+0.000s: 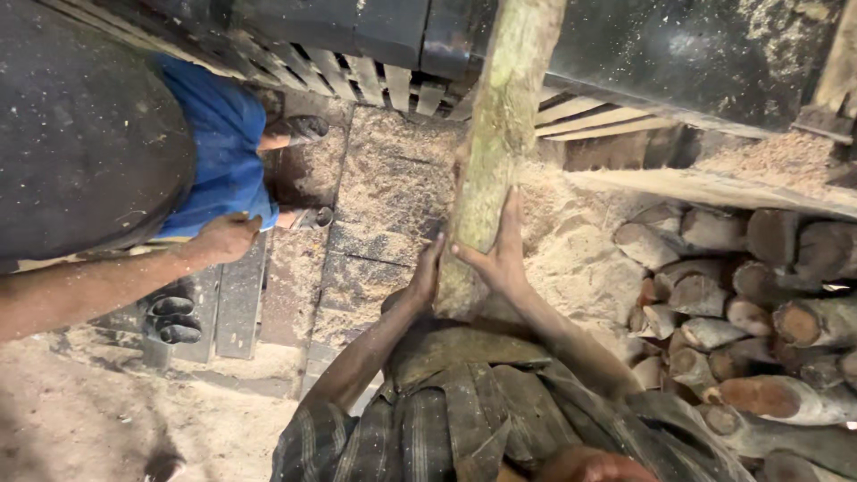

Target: The person uses a band saw to cut pieces of wood from a small log, guiding the wood through the blade by hand and clearing away the cut pieces and bark.

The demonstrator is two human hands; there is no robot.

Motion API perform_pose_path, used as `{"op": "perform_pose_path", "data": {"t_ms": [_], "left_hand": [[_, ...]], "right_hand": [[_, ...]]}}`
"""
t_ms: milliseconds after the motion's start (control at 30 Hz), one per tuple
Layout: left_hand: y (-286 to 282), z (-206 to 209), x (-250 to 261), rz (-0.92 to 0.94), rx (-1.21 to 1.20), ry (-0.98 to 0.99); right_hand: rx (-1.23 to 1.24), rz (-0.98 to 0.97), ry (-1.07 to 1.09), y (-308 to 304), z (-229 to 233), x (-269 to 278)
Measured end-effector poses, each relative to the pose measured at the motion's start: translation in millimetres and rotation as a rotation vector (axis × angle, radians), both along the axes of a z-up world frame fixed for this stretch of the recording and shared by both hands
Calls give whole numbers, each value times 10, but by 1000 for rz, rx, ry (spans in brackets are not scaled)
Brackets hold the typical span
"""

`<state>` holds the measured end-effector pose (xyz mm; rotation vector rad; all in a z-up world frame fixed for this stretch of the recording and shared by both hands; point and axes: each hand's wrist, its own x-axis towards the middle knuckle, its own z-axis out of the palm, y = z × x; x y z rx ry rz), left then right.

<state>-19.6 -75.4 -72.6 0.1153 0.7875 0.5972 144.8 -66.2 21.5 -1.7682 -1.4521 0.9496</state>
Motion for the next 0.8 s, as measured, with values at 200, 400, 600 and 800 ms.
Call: {"op": "perform_pose_path", "data": {"t_ms": [200,400,600,800], "left_hand": [[333,-20,-61,104,28,2],[541,-287,70,91,-6,92],[828,-240,132,12,35,139],[1298,205,215,-27,59,38]], "right_hand": [[82,11,-115,385,-45,-71],[58,-8,7,715,-7,81],[70,-36,28,934,-38,126],[35,-43,-43,1242,-8,270]]}}
